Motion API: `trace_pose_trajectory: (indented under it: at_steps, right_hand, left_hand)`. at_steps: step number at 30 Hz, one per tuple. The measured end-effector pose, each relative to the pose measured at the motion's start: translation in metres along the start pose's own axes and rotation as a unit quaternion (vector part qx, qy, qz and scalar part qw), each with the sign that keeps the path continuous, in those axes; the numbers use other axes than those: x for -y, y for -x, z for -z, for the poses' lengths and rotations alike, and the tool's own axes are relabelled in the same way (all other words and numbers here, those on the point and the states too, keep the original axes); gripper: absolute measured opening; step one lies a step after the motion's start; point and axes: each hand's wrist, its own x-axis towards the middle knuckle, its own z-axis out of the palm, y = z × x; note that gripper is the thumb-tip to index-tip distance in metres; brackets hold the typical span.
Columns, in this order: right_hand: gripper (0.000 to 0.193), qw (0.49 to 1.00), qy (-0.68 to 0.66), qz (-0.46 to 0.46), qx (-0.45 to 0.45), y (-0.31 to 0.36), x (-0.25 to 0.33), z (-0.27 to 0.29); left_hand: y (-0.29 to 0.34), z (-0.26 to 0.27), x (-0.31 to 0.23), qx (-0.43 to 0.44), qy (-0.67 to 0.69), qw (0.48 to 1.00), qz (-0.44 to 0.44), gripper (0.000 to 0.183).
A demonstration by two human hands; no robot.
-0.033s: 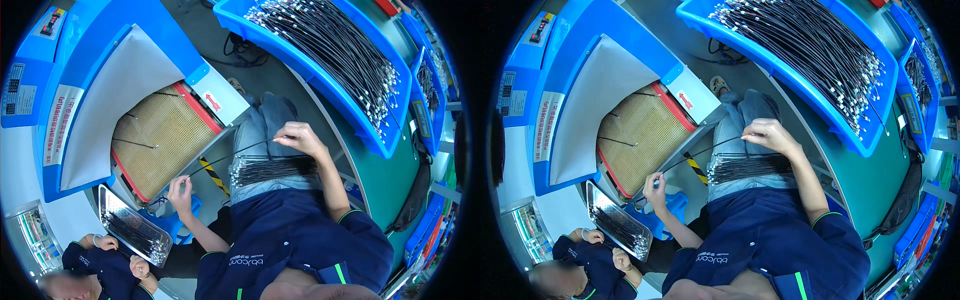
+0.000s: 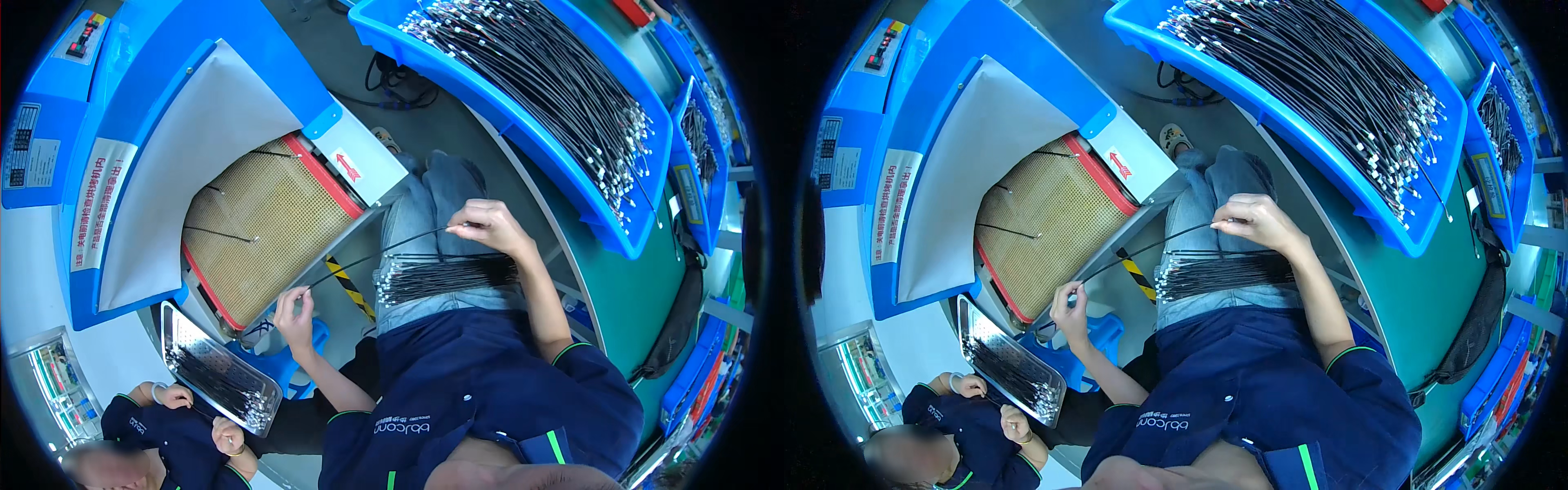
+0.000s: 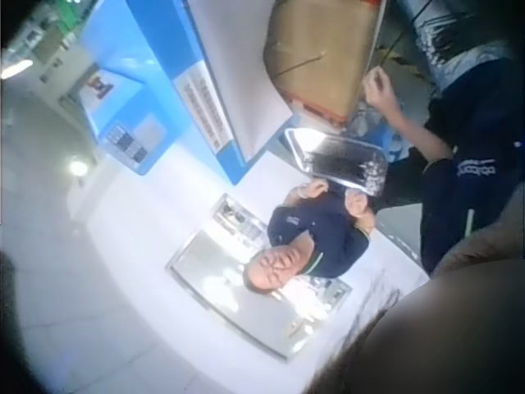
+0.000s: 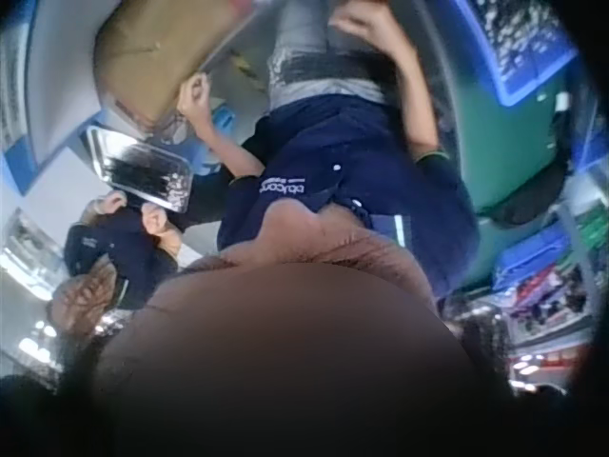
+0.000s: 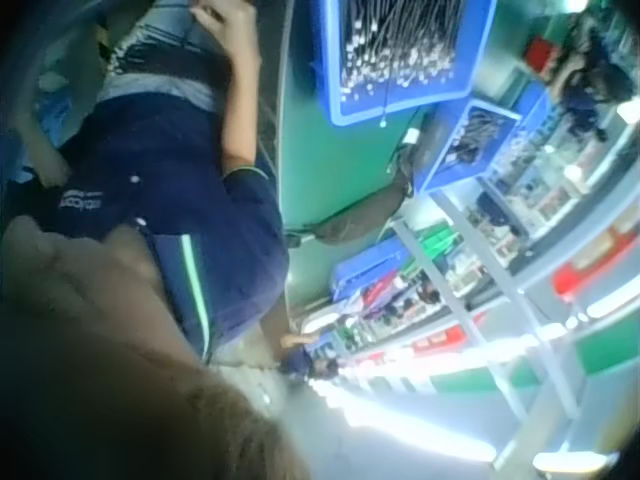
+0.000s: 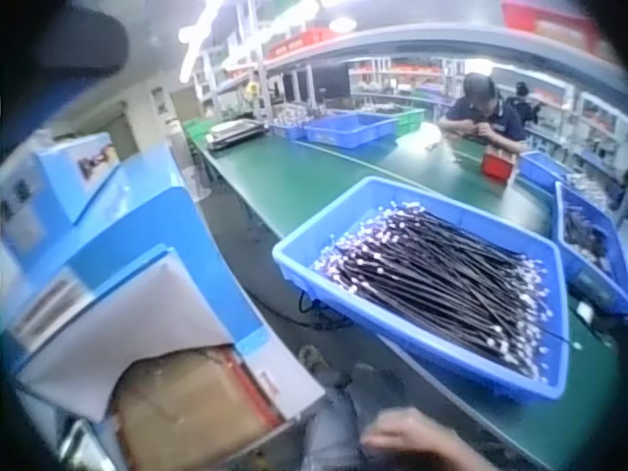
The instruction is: The person repeatedly picks up black cables with white tips from a blue bin and feeds them one by one into a blue machine with a mesh conveyor belt. The cables are processed by the machine and then collected by the person, who places them back into the bin.
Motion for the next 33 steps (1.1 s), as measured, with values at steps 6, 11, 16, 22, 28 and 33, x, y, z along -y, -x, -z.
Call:
trace_pose_trajectory:
  at_steps: [6,11,16,22,28,33]
  right_hand:
    - [0.013,0.999,0.019,0.004,0.034,-0.001,-0.001,-0.001]
    - [0.012,0.997,0.061,0.03,0.035,-0.008,0.001,-0.007]
    - [0.011,0.994,0.083,0.076,0.017,-0.03,0.008,-0.03]
    - [0.013,0.991,0.084,0.096,-0.035,-0.069,0.009,-0.09]
    - [0.013,0.989,0.075,0.095,-0.08,-0.103,0.0,-0.139]
    - [0.015,0.982,0.152,0.066,-0.092,-0.109,0.004,-0.151]
  left_hand:
    - [-0.003,0.001,-0.001,0.0,-0.007,1.0,0.003,0.013]
    - [-0.014,0.003,0.005,0.015,-0.003,1.0,0.026,0.012]
    - [-0.052,0.012,0.034,0.016,-0.016,0.999,0.027,0.01]
    - [-0.115,0.031,0.082,0.018,-0.003,0.999,0.035,0.011]
    - [-0.165,0.035,0.134,0.046,-0.031,0.998,-0.009,0.011]
    - [-0.171,0.033,0.16,0.084,-0.051,0.995,-0.004,0.015]
